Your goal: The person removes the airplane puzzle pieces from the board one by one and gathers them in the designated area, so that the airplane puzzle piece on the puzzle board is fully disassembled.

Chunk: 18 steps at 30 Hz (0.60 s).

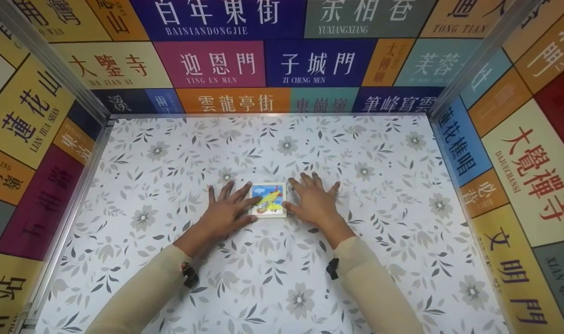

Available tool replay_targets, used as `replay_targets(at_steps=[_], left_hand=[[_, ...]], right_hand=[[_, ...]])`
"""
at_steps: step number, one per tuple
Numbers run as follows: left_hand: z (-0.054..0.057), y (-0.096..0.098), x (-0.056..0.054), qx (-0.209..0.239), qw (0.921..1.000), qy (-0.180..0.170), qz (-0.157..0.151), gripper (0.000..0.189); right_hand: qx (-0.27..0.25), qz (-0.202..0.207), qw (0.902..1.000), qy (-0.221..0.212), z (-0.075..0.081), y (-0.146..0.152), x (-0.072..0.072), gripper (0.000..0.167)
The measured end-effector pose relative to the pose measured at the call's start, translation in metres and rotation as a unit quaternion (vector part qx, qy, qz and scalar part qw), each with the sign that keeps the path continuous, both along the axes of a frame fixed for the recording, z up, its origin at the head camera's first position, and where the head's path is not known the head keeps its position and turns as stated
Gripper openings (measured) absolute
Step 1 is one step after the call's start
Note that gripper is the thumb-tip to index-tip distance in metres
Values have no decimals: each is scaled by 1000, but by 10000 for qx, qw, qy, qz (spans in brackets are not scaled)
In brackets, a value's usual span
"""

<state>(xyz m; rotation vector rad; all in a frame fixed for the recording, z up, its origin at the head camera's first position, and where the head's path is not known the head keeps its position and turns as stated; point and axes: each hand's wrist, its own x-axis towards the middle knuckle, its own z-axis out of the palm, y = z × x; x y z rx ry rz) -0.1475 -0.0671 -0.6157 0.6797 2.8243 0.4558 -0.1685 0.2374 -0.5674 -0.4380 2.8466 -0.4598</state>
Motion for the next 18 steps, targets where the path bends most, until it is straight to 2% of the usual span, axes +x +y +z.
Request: replay_targets(at_steps=[6, 11, 18], left_hand=[[-1, 0, -1, -10, 10000, -67, -42, 62], [-3, -1, -2, 176, 9995, -108, -257, 62], [-2, -1, -4, 480, 9975, -182, -482, 62]], right_hand=[[-185, 81, 9998, -20, -3, -11, 0, 72], [-207, 302, 9992, 148, -7, -22, -2, 67], [-778, 764, 9937, 278, -15, -33, -4, 58]])
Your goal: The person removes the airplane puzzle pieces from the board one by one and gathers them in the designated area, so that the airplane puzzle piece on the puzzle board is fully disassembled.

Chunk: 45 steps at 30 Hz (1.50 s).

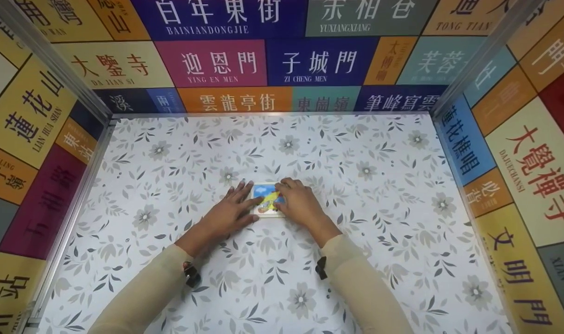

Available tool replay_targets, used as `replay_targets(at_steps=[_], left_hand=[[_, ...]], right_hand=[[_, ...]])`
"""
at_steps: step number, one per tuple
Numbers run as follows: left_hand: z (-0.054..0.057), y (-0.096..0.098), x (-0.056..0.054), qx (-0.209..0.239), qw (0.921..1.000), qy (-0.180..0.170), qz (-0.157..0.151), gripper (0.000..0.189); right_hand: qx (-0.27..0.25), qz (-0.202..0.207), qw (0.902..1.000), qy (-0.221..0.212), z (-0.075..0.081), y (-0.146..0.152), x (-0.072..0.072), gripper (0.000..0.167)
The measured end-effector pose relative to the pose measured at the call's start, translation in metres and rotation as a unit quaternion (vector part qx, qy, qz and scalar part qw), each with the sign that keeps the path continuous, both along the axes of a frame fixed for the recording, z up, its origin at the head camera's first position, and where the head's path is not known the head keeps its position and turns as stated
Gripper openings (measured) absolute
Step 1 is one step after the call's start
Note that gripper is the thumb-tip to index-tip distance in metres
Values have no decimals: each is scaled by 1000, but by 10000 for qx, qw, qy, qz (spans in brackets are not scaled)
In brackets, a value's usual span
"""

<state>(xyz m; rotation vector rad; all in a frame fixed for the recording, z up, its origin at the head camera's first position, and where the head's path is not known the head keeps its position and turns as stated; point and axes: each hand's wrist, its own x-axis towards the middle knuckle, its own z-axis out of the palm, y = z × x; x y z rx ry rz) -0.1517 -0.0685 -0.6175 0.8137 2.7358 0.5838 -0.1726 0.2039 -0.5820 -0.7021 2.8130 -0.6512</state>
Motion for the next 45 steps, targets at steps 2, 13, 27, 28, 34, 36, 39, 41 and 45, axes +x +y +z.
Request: replay_targets(at_steps=[2, 13, 27, 28, 34, 36, 39, 41, 45], left_hand=[[0, 0, 0, 34, 10000, -8, -28, 61], [-4, -1, 1, 159, 9999, 39, -39, 59], [-6, -1, 0, 370, 9992, 132, -24, 55], [-6, -2, 0, 371, 9992, 138, -18, 54], [-7, -2, 1, 446, 9989, 154, -21, 53], [-7, -2, 1, 457, 9988, 145, -32, 54], [-7, -2, 1, 434, 9990, 131, -36, 55], [-6, -2, 1, 442, 9989, 120, -33, 56], [-6, -1, 1, 492, 9987, 126, -16, 56]], right_hand=[[-106, 89, 9999, -6, -1, -3, -1, 56], [-134, 226, 9993, 267, -8, -19, -4, 49], [-552, 185, 9983, 64, -9, -32, -12, 51], [-566, 186, 9982, 33, -9, -34, -12, 52], [-630, 229, 9977, -123, -8, -40, -14, 57], [-643, 240, 9975, -164, -9, -42, -15, 60], [-680, 236, 9972, -222, -9, -44, -16, 63], [-719, 246, 9969, -224, -9, -45, -17, 64], [-799, 271, 9963, -189, -9, -47, -18, 65]])
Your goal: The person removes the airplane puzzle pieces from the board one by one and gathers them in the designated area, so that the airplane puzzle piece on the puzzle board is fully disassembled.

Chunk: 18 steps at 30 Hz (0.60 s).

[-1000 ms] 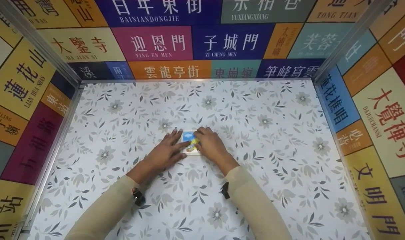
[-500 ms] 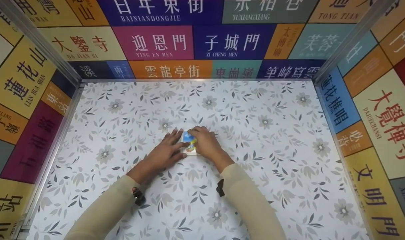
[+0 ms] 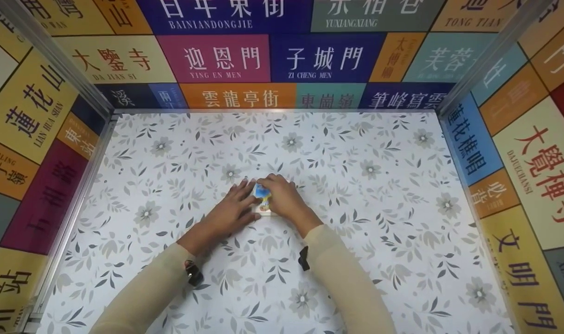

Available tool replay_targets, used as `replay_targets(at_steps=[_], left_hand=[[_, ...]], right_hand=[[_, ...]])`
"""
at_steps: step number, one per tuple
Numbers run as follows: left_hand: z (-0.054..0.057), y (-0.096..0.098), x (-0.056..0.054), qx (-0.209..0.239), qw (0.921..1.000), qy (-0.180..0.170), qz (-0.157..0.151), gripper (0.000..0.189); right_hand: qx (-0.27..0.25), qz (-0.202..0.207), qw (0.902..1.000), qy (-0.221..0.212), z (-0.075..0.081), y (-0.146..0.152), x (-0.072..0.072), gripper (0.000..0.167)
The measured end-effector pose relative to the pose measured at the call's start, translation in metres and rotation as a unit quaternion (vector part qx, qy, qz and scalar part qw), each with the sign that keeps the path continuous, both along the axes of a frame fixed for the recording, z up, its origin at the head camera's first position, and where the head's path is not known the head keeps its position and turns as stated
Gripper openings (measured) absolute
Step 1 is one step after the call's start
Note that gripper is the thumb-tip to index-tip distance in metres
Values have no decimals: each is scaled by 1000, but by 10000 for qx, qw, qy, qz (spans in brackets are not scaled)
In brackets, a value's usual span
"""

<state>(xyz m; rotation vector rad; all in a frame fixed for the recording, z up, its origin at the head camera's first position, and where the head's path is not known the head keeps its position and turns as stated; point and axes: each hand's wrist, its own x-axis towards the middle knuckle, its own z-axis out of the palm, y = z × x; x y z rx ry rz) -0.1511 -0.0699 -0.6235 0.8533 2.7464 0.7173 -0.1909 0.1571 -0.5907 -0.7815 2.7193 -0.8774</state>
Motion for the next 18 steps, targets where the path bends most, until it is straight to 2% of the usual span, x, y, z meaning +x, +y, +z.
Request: replay_targets(at_steps=[7, 12, 18], left_hand=[[0, 0, -1, -64, 9999, 105, -45, 48], [1, 0, 0, -211, 9997, 43, -141, 46], [4, -2, 0, -51, 9997, -4, -237, 43]], right_hand=[[-46, -4, 10000, -26, -2, -1, -1, 65], [-170, -59, 9998, -3, -3, 0, -2, 64], [-193, -137, 9997, -112, -2, 1, -4, 66]])
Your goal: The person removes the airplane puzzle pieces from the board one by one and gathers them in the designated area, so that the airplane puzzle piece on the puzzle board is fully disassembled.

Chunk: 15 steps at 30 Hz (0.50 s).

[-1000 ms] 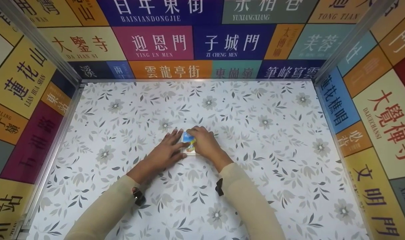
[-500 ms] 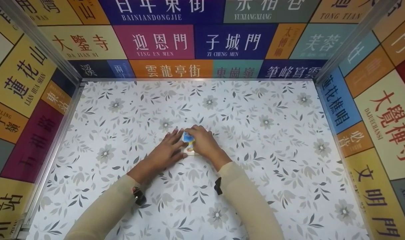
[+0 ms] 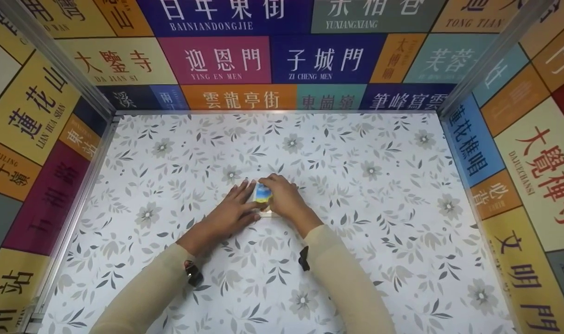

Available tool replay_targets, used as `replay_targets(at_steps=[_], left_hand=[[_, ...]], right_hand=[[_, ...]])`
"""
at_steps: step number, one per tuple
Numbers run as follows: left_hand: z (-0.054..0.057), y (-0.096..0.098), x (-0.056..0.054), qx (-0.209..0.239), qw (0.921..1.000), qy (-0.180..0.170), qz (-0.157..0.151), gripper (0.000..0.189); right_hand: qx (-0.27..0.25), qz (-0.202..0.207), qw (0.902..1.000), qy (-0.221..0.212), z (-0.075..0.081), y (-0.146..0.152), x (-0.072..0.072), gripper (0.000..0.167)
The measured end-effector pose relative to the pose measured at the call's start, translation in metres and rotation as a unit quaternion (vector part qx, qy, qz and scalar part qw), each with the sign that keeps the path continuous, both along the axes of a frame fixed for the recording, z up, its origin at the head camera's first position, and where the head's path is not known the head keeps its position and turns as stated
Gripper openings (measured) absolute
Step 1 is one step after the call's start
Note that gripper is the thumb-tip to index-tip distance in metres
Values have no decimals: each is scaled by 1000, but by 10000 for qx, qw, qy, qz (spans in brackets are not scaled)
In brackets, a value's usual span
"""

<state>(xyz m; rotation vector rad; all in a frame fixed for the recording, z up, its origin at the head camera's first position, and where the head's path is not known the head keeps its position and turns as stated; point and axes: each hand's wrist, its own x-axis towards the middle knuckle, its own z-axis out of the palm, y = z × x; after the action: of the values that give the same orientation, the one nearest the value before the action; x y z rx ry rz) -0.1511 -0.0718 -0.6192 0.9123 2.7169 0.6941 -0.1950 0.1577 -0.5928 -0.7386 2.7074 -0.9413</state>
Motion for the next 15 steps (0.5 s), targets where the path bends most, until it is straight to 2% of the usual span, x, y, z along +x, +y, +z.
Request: replay_targets(at_steps=[8, 15], left_hand=[[2, 0, -1, 29, 10000, 15, -48, 42], [-1, 0, -1, 27, 9999, -100, -24, 45]], right_hand=[[-18, 61, 10000, -3, 4, -1, -2, 59], [-21, 127, 9999, 8, 1, -3, -6, 64]])
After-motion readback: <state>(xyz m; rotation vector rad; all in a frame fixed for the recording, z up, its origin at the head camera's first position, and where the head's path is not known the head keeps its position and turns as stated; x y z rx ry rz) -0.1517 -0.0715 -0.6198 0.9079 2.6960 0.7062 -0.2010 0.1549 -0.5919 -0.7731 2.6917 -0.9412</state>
